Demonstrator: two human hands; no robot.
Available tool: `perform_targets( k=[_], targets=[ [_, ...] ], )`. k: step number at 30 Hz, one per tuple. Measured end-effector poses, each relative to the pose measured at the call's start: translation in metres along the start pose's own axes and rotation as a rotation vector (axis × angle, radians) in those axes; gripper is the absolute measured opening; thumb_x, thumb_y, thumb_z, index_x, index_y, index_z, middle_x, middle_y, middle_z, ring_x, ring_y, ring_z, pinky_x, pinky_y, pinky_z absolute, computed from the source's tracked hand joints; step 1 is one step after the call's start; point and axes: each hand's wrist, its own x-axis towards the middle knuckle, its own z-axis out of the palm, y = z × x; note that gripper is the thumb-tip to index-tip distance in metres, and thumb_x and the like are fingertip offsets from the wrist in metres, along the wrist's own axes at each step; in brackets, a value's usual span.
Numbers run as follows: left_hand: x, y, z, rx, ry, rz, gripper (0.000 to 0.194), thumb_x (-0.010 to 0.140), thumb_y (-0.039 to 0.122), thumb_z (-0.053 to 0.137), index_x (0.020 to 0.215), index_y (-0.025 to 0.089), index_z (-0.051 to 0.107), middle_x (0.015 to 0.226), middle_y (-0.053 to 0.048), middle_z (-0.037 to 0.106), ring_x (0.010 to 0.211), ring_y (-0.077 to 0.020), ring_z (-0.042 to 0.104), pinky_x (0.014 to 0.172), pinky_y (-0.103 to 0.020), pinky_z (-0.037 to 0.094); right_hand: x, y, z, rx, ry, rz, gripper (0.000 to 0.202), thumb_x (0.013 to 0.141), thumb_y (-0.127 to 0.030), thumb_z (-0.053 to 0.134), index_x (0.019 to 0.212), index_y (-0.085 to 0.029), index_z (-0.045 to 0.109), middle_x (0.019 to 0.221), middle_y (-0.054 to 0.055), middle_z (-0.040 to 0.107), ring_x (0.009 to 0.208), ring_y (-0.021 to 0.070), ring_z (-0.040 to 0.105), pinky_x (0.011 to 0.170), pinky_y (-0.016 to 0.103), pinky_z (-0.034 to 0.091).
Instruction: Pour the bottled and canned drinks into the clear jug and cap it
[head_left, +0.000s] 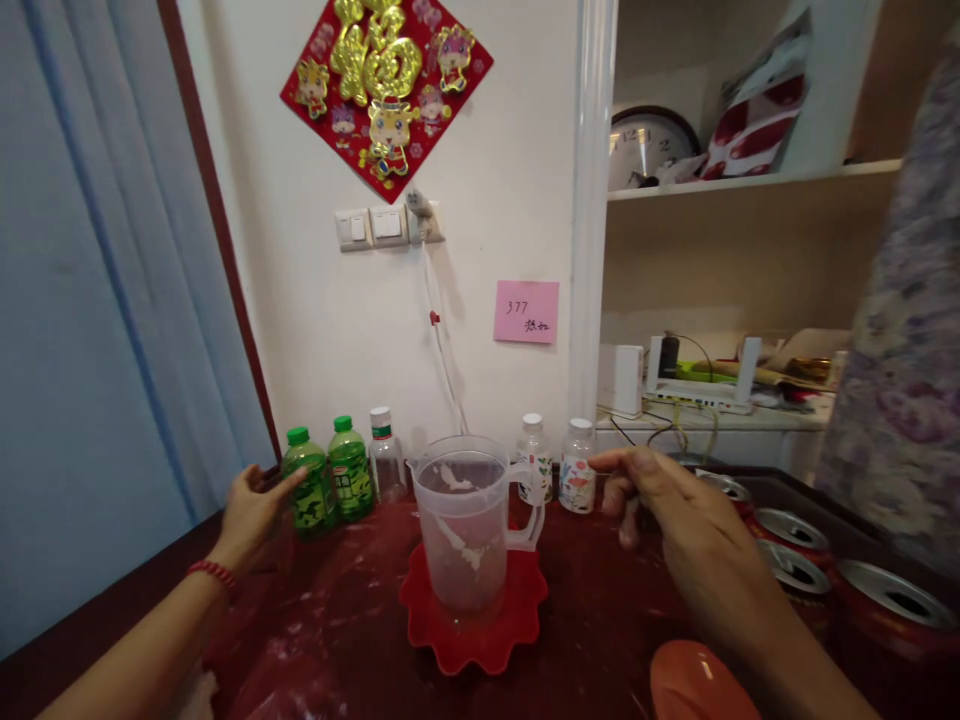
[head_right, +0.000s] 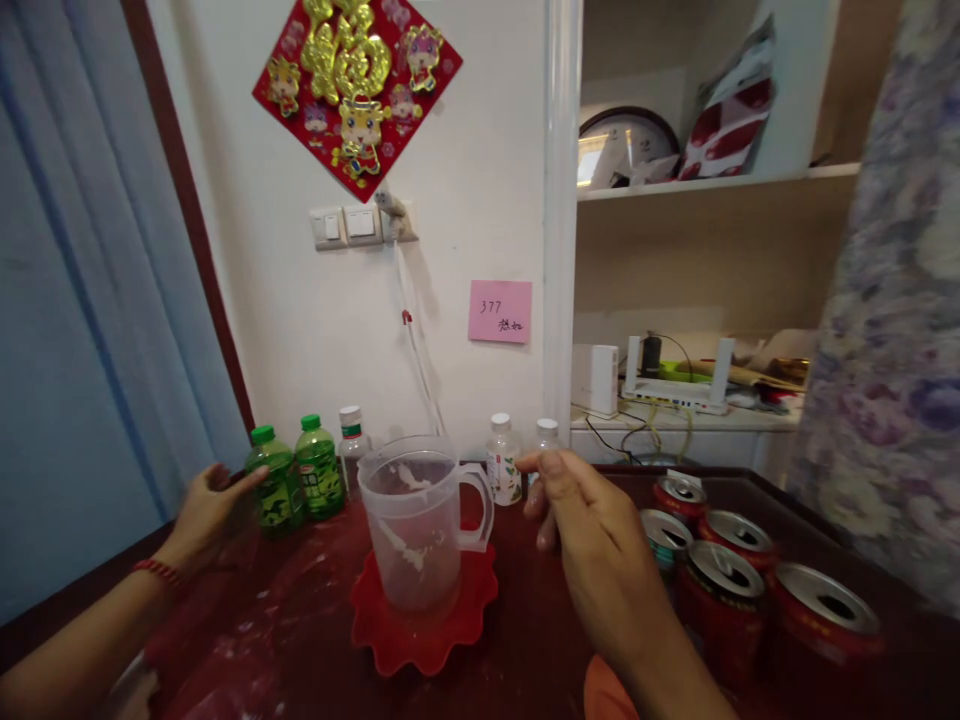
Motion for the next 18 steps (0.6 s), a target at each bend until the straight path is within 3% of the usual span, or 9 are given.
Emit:
perform_targets(
  k=[3,7,9,13,16,18],
  targets=[
    [-0.006,0.031,0.005,-0.101,0.145,0.137,0.051,0.077,0.05,0.078,0.117,0.028,0.054,0.14,-0.007,0.056,0.141,-0.0376,0.045,0.119,-0.056,0.036,0.008,0.005,-0.006,-0.006,0.057,-0.008,0.054,0.094,-0.07,0.048,0.098,-0.02,0.07,0.07,-0.001,0.061,0.056,0.0119,0.052,0.057,0.025,0.042],
    [-0.039,0.099,0.033,-0.181,-0.008,0.315,0.049,0.079,0.043,0.077,0.121,0.027,0.058,0.128,-0.003,0.064,0.125,-0.0284,0.059,0.11,-0.047,0.048,0.019,0.017,-0.015,0.034,0.129,-0.01,0.057,0.089,-0.072,0.054,0.098,-0.018,0.069,0.068,-0.002,0.059,0.053,0.0114,0.052,0.054,0.025,0.041],
    [-0.062,0.139,0.056,-0.164,-0.168,0.455,0.047,0.08,0.047,0.075,0.119,0.024,0.062,0.124,-0.006,0.066,0.117,-0.0269,0.062,0.106,-0.046,0.049,0.023,0.021,-0.018,0.042,0.161,-0.021,0.057,0.089,-0.072,0.054,0.098,-0.018,0.069,0.068,-0.003,0.058,0.052,0.0113,0.052,0.053,0.025,0.041],
    [-0.102,0.211,0.119,0.078,-0.642,0.795,0.038,0.088,0.049,0.062,0.114,0.022,0.065,0.125,-0.009,0.067,0.116,-0.0276,0.062,0.104,-0.047,0.048,0.025,0.02,-0.022,0.058,0.21,-0.048,0.056,0.089,-0.072,0.054,0.097,-0.018,0.068,0.068,-0.002,0.059,0.051,0.0112,0.051,0.05,0.024,0.041],
    [-0.118,0.242,0.177,0.439,-0.953,1.019,0.038,0.094,0.041,0.055,0.125,0.02,0.062,0.136,-0.011,0.063,0.127,-0.0257,0.057,0.112,-0.044,0.041,0.025,0.016,-0.025,0.073,0.214,-0.061,0.057,0.088,-0.073,0.055,0.096,-0.018,0.067,0.067,-0.002,0.059,0.05,0.0114,0.051,0.048,0.024,0.041],
    [-0.121,0.248,0.217,0.741,-1.097,1.068,0.05,0.094,0.04,0.058,0.138,0.017,0.054,0.147,-0.013,0.056,0.135,-0.0271,0.051,0.114,-0.041,0.039,0.026,0.014,-0.027,0.082,0.201,-0.063,0.056,0.088,-0.072,0.056,0.096,-0.017,0.067,0.067,-0.002,0.059,0.05,0.0119,0.052,0.048,0.024,0.042]
  ],
)
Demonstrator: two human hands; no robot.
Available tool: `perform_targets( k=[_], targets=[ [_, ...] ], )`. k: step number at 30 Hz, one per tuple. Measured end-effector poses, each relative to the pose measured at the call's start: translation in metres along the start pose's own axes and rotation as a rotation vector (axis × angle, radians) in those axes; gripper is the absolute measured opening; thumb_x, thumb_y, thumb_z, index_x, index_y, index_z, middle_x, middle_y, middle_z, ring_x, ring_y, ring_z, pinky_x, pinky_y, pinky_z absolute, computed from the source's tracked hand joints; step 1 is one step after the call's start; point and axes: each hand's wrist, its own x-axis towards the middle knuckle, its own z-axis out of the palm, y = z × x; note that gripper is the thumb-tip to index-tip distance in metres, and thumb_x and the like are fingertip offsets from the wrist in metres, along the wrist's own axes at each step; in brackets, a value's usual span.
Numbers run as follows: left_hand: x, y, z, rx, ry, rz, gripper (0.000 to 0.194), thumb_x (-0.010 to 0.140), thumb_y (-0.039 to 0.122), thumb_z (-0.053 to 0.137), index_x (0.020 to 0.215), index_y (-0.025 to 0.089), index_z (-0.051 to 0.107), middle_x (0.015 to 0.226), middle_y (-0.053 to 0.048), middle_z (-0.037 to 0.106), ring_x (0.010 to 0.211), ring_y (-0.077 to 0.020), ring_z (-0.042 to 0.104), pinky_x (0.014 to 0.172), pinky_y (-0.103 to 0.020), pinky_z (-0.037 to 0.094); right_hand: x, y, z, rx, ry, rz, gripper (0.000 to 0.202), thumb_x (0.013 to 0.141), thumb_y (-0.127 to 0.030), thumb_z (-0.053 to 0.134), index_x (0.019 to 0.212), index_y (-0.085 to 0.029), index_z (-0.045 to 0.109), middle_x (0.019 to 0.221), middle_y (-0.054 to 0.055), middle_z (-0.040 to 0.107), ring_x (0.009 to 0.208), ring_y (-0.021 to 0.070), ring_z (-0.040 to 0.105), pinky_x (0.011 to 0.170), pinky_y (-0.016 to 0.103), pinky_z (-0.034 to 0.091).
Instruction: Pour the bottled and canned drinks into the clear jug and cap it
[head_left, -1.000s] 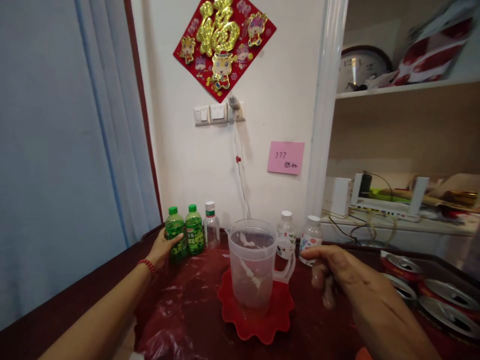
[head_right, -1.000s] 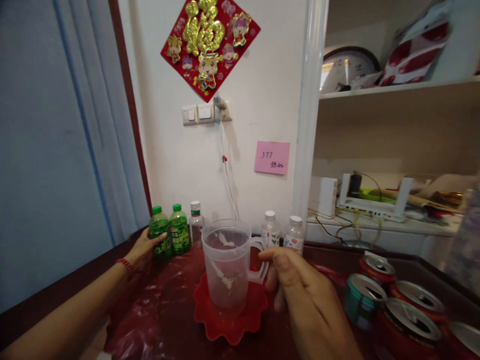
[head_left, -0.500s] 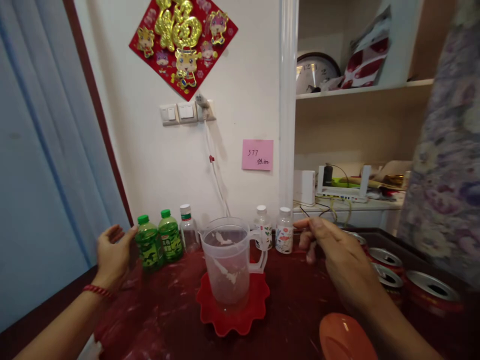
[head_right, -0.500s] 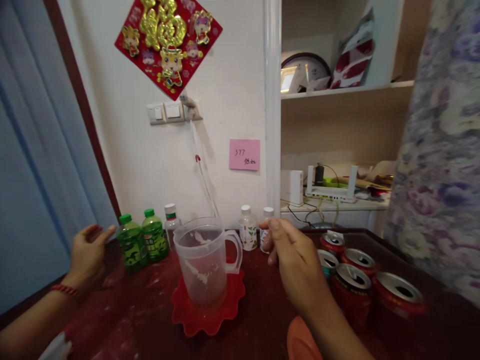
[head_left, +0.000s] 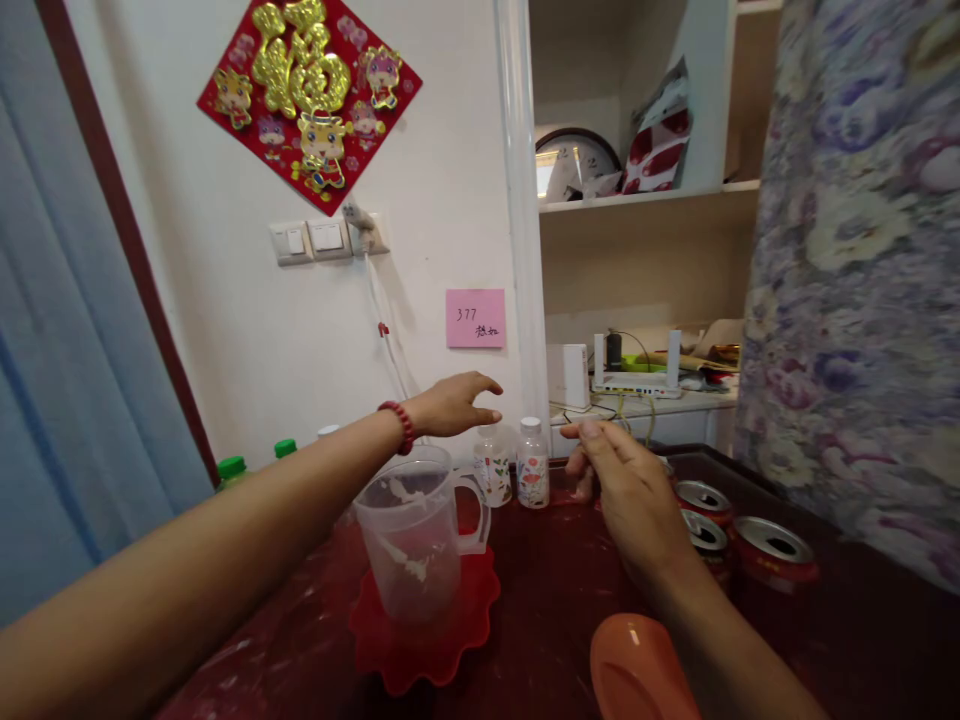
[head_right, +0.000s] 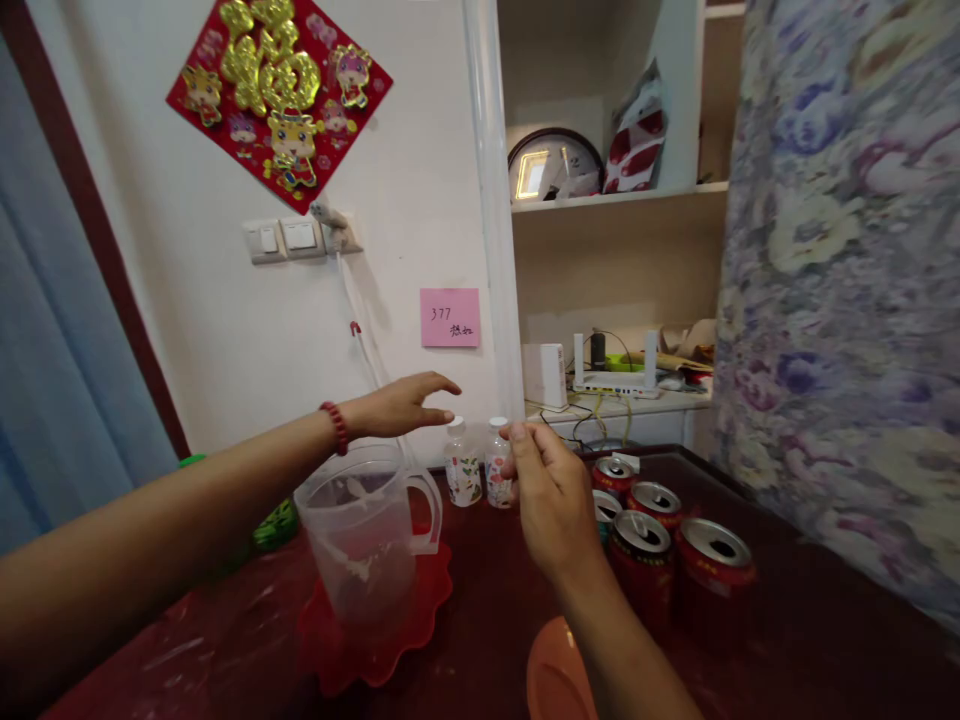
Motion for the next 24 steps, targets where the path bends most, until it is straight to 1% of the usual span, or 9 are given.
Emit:
perform_targets(
  k=[3,5,7,9,12,16,19,21,24],
  targets=[
    [0.046,-0.003,0.023,0.088,-0.162,-0.052,0.062,0.087,0.038,0.07,0.142,0.013,0.052,0.147,-0.019,0.055,0.132,-0.0343,0.054,0.111,-0.047,0.042,0.002,-0.001,-0.004,0.015,-0.004,0.006,0.056,0.089,-0.071,0.056,0.099,-0.017,0.068,0.067,-0.001,0.06,0.051,0.0124,0.053,0.048,0.024,0.041],
    [0.066,-0.008,0.041,0.142,-0.235,-0.095,0.059,0.088,0.036,0.073,0.14,0.015,0.054,0.144,-0.019,0.057,0.128,-0.0346,0.057,0.107,-0.051,0.046,0.004,-0.002,-0.006,0.026,0.015,0.005,0.056,0.089,-0.071,0.055,0.099,-0.017,0.068,0.066,-0.002,0.059,0.05,0.0123,0.052,0.047,0.024,0.04],
    [0.078,-0.012,0.055,0.18,-0.29,-0.114,0.046,0.094,0.035,0.069,0.134,0.017,0.057,0.139,-0.014,0.059,0.121,-0.0307,0.061,0.102,-0.052,0.051,0.005,-0.002,-0.008,0.039,0.019,0.003,0.056,0.089,-0.071,0.055,0.098,-0.017,0.068,0.065,-0.002,0.058,0.049,0.0122,0.05,0.046,0.024,0.04],
    [0.083,-0.015,0.065,0.203,-0.332,-0.115,0.037,0.098,0.035,0.064,0.13,0.018,0.059,0.133,-0.011,0.061,0.114,-0.0271,0.064,0.096,-0.05,0.056,0.007,-0.003,-0.009,0.05,0.011,0.0,0.055,0.088,-0.07,0.055,0.096,-0.017,0.068,0.063,-0.003,0.057,0.048,0.012,0.05,0.046,0.024,0.039],
    [0.086,-0.017,0.071,0.224,-0.382,-0.104,0.035,0.098,0.034,0.064,0.129,0.018,0.06,0.13,-0.01,0.062,0.11,-0.0256,0.065,0.092,-0.047,0.058,0.008,-0.004,-0.011,0.063,0.01,-0.006,0.052,0.088,-0.069,0.055,0.094,-0.018,0.067,0.063,-0.004,0.057,0.047,0.0119,0.05,0.046,0.025,0.038],
    [0.084,-0.013,0.068,0.247,-0.419,-0.082,0.033,0.098,0.034,0.064,0.127,0.018,0.061,0.129,-0.01,0.063,0.109,-0.025,0.066,0.091,-0.046,0.058,0.008,-0.006,-0.01,0.065,0.016,-0.01,0.048,0.089,-0.065,0.056,0.094,-0.018,0.066,0.064,-0.004,0.057,0.048,0.0117,0.05,0.047,0.025,0.039],
    [0.078,-0.006,0.058,0.271,-0.429,-0.082,0.032,0.099,0.034,0.063,0.125,0.017,0.061,0.127,-0.01,0.064,0.107,-0.024,0.066,0.09,-0.046,0.058,0.007,-0.006,-0.009,0.047,0.005,-0.008,0.046,0.09,-0.063,0.054,0.094,-0.018,0.065,0.063,-0.004,0.057,0.047,0.0119,0.05,0.046,0.025,0.038],
    [0.072,0.0,0.045,0.295,-0.412,-0.082,0.029,0.097,0.033,0.065,0.122,0.017,0.064,0.125,-0.01,0.066,0.107,-0.0245,0.066,0.092,-0.046,0.057,0.007,-0.004,-0.008,0.017,-0.004,-0.01,0.044,0.091,-0.061,0.053,0.094,-0.018,0.064,0.062,-0.004,0.057,0.047,0.0123,0.049,0.047,0.025,0.038],
    [0.058,0.011,0.015,0.312,-0.336,-0.051,0.03,0.086,0.023,0.075,0.115,0.017,0.07,0.119,-0.012,0.07,0.109,-0.0289,0.065,0.095,-0.043,0.052,0.008,0.002,-0.007,-0.069,-0.013,-0.026,0.039,0.09,-0.057,0.055,0.094,-0.019,0.065,0.067,-0.002,0.06,0.054,0.0147,0.054,0.053,0.028,0.043]
  ],
)
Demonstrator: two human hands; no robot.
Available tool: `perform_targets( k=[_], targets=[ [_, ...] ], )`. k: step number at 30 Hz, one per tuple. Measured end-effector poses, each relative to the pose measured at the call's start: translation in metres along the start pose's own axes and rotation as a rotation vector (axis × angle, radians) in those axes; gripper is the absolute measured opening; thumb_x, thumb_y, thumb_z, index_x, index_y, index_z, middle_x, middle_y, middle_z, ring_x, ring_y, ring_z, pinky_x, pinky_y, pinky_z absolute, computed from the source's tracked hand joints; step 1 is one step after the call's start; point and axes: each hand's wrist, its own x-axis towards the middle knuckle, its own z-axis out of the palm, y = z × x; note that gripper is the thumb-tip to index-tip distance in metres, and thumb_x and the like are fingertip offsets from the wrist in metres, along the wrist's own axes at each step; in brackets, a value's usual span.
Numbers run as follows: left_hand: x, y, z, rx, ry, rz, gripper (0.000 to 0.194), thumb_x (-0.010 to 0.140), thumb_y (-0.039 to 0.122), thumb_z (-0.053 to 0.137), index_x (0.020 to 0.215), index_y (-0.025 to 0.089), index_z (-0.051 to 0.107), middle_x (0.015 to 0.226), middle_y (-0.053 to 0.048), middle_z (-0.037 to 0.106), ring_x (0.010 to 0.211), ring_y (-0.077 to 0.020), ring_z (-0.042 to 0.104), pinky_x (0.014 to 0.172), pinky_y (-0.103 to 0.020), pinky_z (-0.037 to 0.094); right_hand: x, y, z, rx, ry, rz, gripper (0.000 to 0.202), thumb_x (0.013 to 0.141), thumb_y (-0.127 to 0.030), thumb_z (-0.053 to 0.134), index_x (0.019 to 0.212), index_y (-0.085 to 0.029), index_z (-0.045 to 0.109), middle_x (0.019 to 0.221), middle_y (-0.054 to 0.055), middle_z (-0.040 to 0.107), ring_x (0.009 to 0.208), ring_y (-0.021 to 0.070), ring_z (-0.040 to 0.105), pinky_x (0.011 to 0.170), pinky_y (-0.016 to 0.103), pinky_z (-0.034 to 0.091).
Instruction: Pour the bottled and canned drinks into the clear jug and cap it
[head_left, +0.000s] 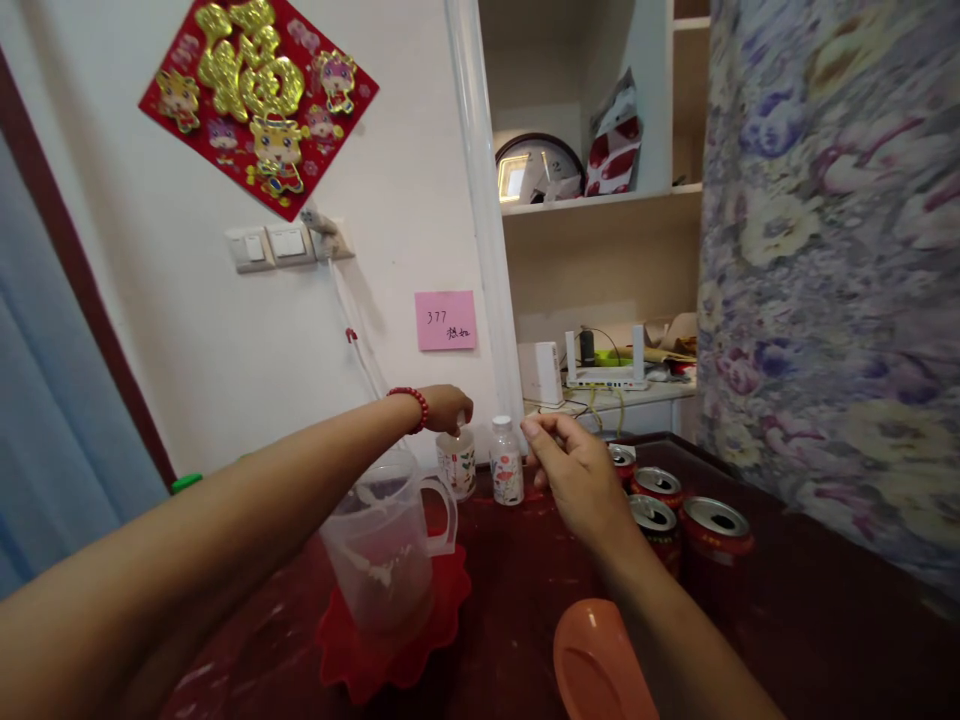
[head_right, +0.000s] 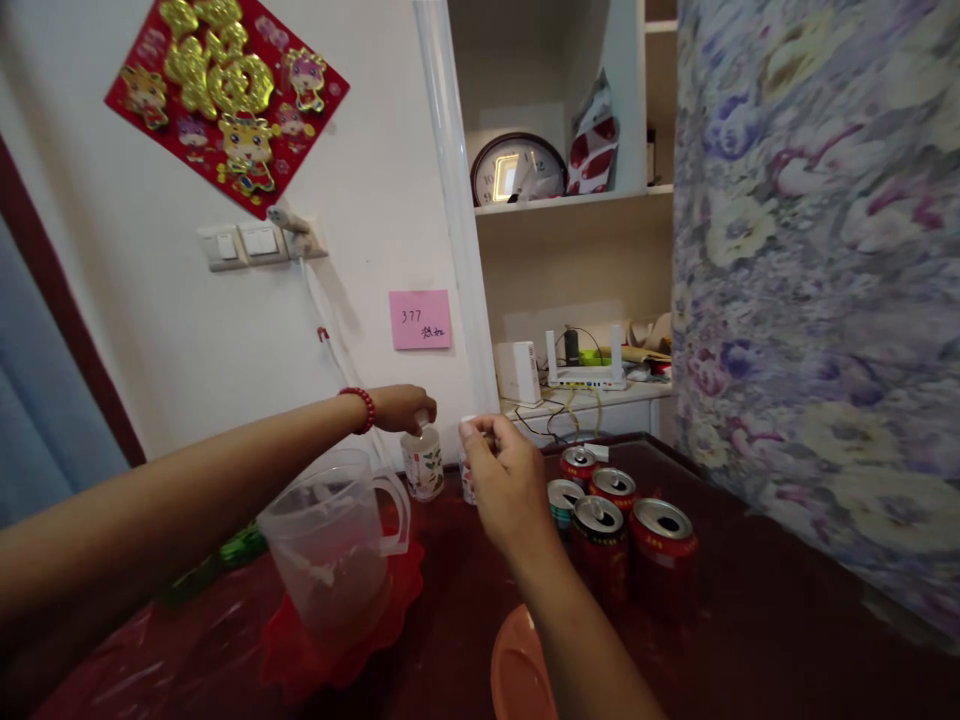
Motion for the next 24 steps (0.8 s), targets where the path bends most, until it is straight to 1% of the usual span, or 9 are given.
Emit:
perform_targets(
  k=[4,7,10,13,16,18,20,22,24],
  targets=[
    [-0.044,0.003,-0.04,-0.026,0.144,0.049,0.041,0.084,0.027,0.069,0.124,0.018,0.067,0.122,-0.012,0.07,0.108,-0.0278,0.064,0.091,-0.036,0.047,0.0,0.007,0.003,-0.158,-0.034,-0.048,0.036,0.083,-0.046,0.066,0.106,-0.018,0.068,0.095,0.007,0.07,0.087,0.0242,0.065,0.081,0.039,0.05],
    [-0.078,0.012,-0.062,-0.078,0.235,0.069,0.046,0.087,0.034,0.062,0.131,0.019,0.061,0.12,-0.009,0.07,0.103,-0.0247,0.063,0.087,-0.033,0.046,-0.003,0.002,0.006,-0.248,-0.084,-0.095,0.055,0.077,-0.041,0.072,0.126,-0.017,0.064,0.13,0.014,0.064,0.121,0.0314,0.056,0.105,0.049,0.04],
    [-0.108,0.028,-0.072,-0.186,0.32,0.112,0.047,0.086,0.038,0.061,0.128,0.016,0.061,0.11,-0.008,0.071,0.094,-0.0238,0.064,0.083,-0.033,0.047,-0.01,-0.011,0.008,-0.283,-0.14,-0.106,0.084,0.074,-0.043,0.075,0.148,-0.014,0.048,0.148,0.017,0.051,0.135,0.0326,0.046,0.112,0.051,0.034],
    [-0.133,0.04,-0.07,-0.301,0.418,0.145,0.048,0.086,0.042,0.062,0.126,0.016,0.062,0.102,-0.006,0.071,0.089,-0.0232,0.065,0.081,-0.034,0.049,-0.018,-0.028,0.007,-0.262,-0.235,-0.11,0.084,0.073,-0.039,0.076,0.149,-0.017,0.046,0.147,0.015,0.053,0.133,0.0316,0.051,0.11,0.051,0.039],
    [-0.156,0.043,-0.054,-0.453,0.58,0.141,0.063,0.085,0.051,0.066,0.139,0.02,0.053,0.112,-0.009,0.07,0.092,-0.0256,0.065,0.083,-0.038,0.051,-0.024,-0.042,0.007,-0.103,-0.342,-0.059,0.067,0.075,-0.032,0.074,0.138,-0.021,0.055,0.135,0.012,0.064,0.118,0.0297,0.063,0.102,0.049,0.048],
    [-0.17,0.042,-0.033,-0.611,0.713,0.132,0.088,0.078,0.057,0.075,0.151,0.025,0.039,0.135,-0.012,0.062,0.11,-0.0309,0.062,0.092,-0.044,0.051,-0.027,-0.048,0.01,0.037,-0.381,-0.002,0.062,0.076,-0.031,0.075,0.135,-0.022,0.055,0.129,0.011,0.067,0.113,0.0286,0.067,0.097,0.047,0.052],
    [-0.183,0.044,-0.005,-0.824,0.769,0.112,0.107,0.07,0.057,0.083,0.157,0.031,0.027,0.153,-0.013,0.047,0.13,-0.0357,0.051,0.105,-0.05,0.045,-0.031,-0.053,0.015,0.154,-0.392,0.041,0.064,0.075,-0.034,0.079,0.133,-0.023,0.055,0.128,0.011,0.068,0.111,0.0287,0.068,0.095,0.045,0.054],
    [-0.194,0.052,0.026,-1.105,0.659,0.1,0.113,0.068,0.056,0.086,0.159,0.035,0.022,0.156,-0.014,0.044,0.131,-0.0373,0.051,0.105,-0.053,0.047,-0.037,-0.055,0.023,0.255,-0.418,0.068,0.067,0.072,-0.037,0.082,0.131,-0.022,0.055,0.126,0.011,0.069,0.109,0.0291,0.069,0.092,0.044,0.056],
    [-0.201,0.063,0.054,-1.396,0.461,0.183,0.122,0.061,0.059,0.089,0.159,0.035,0.02,0.149,-0.014,0.052,0.117,-0.0366,0.062,0.094,-0.051,0.054,-0.044,-0.054,0.032,0.332,-0.471,0.085,0.069,0.071,-0.039,0.083,0.131,-0.022,0.055,0.123,0.011,0.07,0.107,0.03,0.069,0.09,0.045,0.057]
  ],
)
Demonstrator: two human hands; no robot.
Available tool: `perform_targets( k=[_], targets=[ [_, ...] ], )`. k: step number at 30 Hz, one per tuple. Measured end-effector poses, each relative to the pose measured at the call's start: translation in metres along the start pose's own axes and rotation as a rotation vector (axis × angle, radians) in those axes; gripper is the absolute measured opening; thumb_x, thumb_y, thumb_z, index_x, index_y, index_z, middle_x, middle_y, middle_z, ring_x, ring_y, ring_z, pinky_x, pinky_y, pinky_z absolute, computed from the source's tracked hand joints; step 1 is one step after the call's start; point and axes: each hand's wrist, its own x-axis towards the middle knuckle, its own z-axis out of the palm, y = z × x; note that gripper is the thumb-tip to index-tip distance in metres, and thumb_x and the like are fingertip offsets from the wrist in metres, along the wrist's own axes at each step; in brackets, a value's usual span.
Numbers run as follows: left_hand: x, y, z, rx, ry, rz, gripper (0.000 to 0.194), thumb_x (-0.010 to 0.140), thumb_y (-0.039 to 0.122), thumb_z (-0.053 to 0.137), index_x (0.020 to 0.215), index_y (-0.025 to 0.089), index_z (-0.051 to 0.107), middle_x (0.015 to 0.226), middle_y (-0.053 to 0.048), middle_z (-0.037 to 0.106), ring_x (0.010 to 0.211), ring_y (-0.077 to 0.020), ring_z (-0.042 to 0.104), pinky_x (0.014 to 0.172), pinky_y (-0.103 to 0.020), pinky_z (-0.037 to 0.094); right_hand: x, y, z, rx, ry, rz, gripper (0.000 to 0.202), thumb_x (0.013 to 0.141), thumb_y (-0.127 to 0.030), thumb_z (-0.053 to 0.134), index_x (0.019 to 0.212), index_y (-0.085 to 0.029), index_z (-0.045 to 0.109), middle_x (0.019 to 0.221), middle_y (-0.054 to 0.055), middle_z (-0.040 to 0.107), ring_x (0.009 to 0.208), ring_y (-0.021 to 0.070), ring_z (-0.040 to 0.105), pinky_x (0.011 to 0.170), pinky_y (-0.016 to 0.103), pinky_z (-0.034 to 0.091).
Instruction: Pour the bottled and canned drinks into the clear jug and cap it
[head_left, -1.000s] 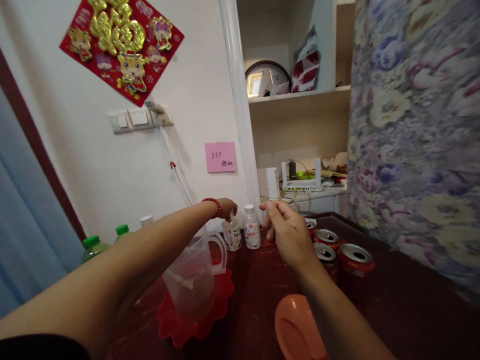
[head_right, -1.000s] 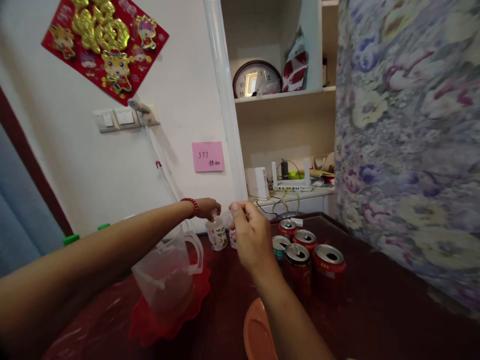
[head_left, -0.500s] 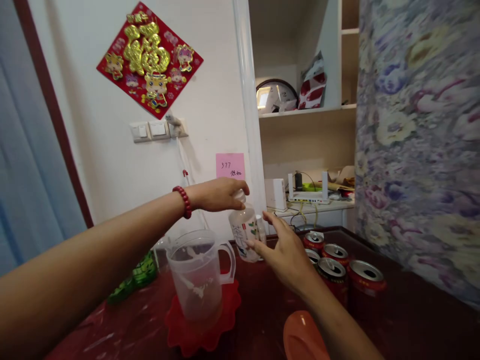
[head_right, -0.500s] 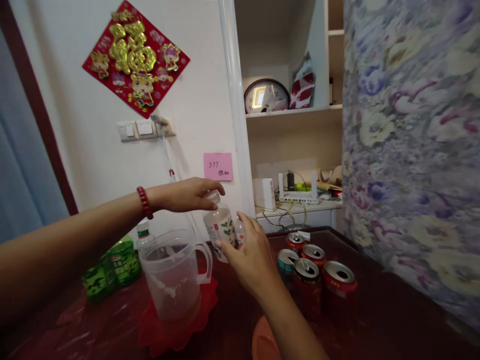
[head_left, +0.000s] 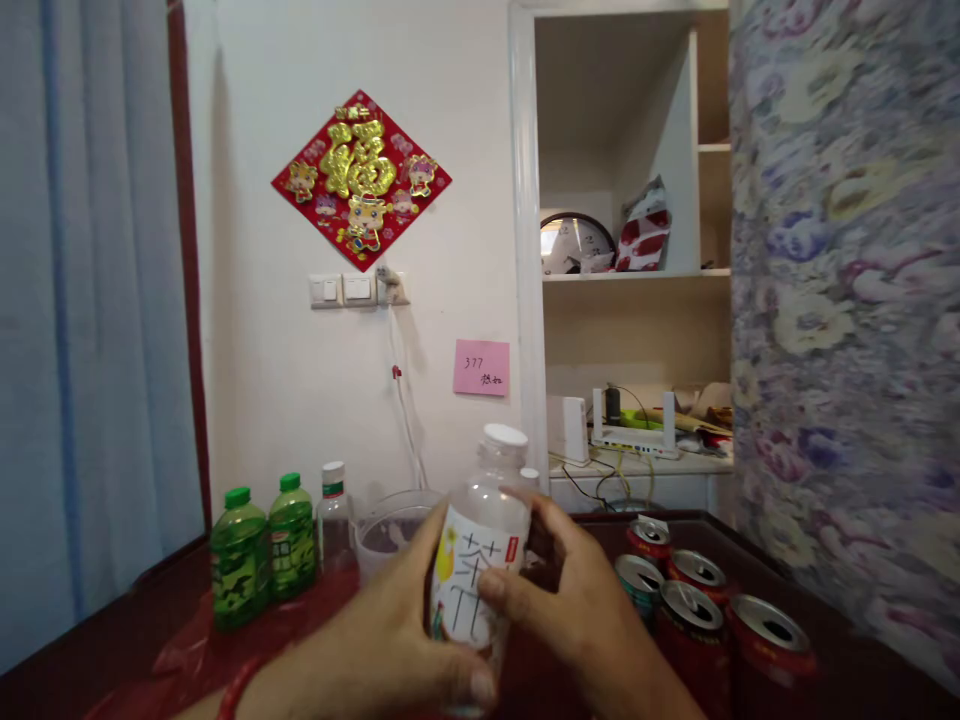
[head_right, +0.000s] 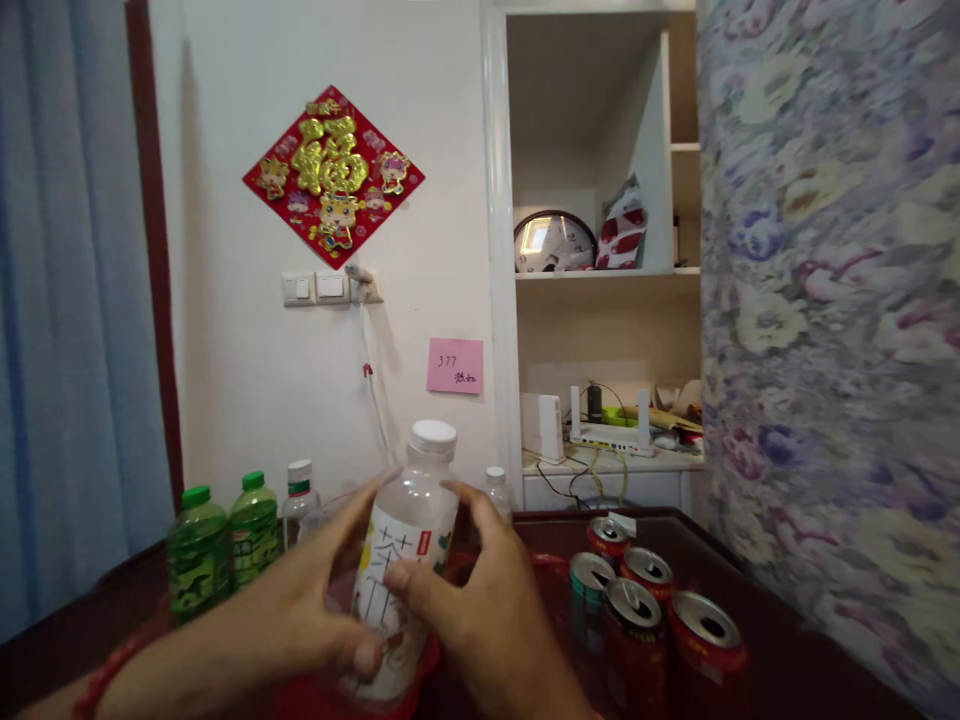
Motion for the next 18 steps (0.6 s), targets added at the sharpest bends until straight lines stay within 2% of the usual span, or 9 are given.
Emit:
perform_targets(
  k=[1,2,4,6,8,10,12,14,18],
  targets=[
    [-0.008,-0.01,0.006,-0.089,-0.037,-0.031,0.122,0.06,0.061,0.089,0.159,0.035,0.022,0.144,-0.014,0.056,0.108,-0.0358,0.066,0.086,-0.049,0.057,-0.001,0.003,0.004,0.008,-0.031,0.007,0.07,0.07,-0.04,0.083,0.132,-0.023,0.056,0.123,0.011,0.07,0.108,0.0307,0.069,0.091,0.046,0.056],
    [-0.015,-0.019,0.011,-0.148,-0.048,-0.042,0.118,0.063,0.062,0.087,0.158,0.035,0.023,0.141,-0.014,0.058,0.107,-0.0352,0.066,0.086,-0.049,0.057,-0.002,0.007,0.006,-0.012,-0.053,0.013,0.07,0.071,-0.043,0.083,0.132,-0.023,0.057,0.126,0.012,0.069,0.112,0.0314,0.067,0.095,0.048,0.054],
    [-0.025,-0.035,0.015,-0.172,-0.009,0.027,0.11,0.068,0.061,0.084,0.157,0.036,0.025,0.141,-0.013,0.058,0.113,-0.0362,0.064,0.091,-0.05,0.056,-0.003,0.013,0.006,-0.126,-0.059,0.006,0.07,0.074,-0.052,0.08,0.135,-0.024,0.059,0.136,0.012,0.063,0.124,0.0327,0.059,0.106,0.052,0.044],
    [-0.032,-0.05,0.011,-0.084,0.033,0.119,0.105,0.069,0.057,0.084,0.156,0.039,0.027,0.145,-0.012,0.055,0.125,-0.0377,0.058,0.102,-0.052,0.051,-0.004,0.014,0.001,-0.272,-0.008,-0.021,0.074,0.077,-0.064,0.074,0.137,-0.023,0.06,0.139,0.013,0.06,0.129,0.0329,0.054,0.111,0.052,0.037],
    [-0.039,-0.063,0.003,0.08,0.04,0.152,0.103,0.07,0.053,0.084,0.155,0.041,0.028,0.148,-0.01,0.053,0.132,-0.0387,0.054,0.108,-0.053,0.047,-0.005,0.011,-0.005,-0.366,0.034,-0.032,0.078,0.078,-0.074,0.067,0.135,-0.022,0.061,0.124,0.013,0.067,0.116,0.0324,0.06,0.1,0.048,0.044],
    [-0.049,-0.074,-0.003,0.258,0.041,0.139,0.097,0.072,0.051,0.082,0.154,0.042,0.031,0.146,-0.008,0.056,0.13,-0.0389,0.056,0.108,-0.051,0.048,-0.008,0.004,-0.006,-0.438,-0.005,-0.023,0.069,0.08,-0.077,0.06,0.121,-0.022,0.067,0.1,0.009,0.071,0.092,0.0281,0.065,0.079,0.039,0.048],
    [-0.061,-0.081,-0.005,0.409,0.077,0.12,0.088,0.077,0.049,0.077,0.153,0.044,0.033,0.145,-0.007,0.058,0.128,-0.0384,0.058,0.107,-0.049,0.05,-0.011,-0.002,-0.001,-0.572,-0.07,-0.012,0.053,0.085,-0.072,0.056,0.098,-0.023,0.069,0.083,0.005,0.068,0.076,0.0235,0.061,0.066,0.034,0.043],
    [-0.073,-0.084,-0.002,0.517,0.144,0.095,0.083,0.081,0.047,0.074,0.153,0.045,0.034,0.147,-0.006,0.057,0.13,-0.0378,0.057,0.109,-0.049,0.049,-0.014,-0.005,0.006,-0.721,-0.101,-0.012,0.042,0.089,-0.063,0.055,0.083,-0.023,0.064,0.078,0.004,0.066,0.071,0.0218,0.058,0.064,0.033,0.04],
    [-0.089,-0.08,0.002,0.58,0.185,0.057,0.08,0.084,0.045,0.073,0.153,0.047,0.033,0.148,-0.005,0.057,0.133,-0.0363,0.054,0.114,-0.049,0.045,-0.017,-0.005,0.014,-0.768,-0.159,-0.058,0.028,0.092,-0.048,0.057,0.086,-0.023,0.066,0.085,0.005,0.07,0.079,0.0236,0.063,0.072,0.035,0.046]
  ],
)
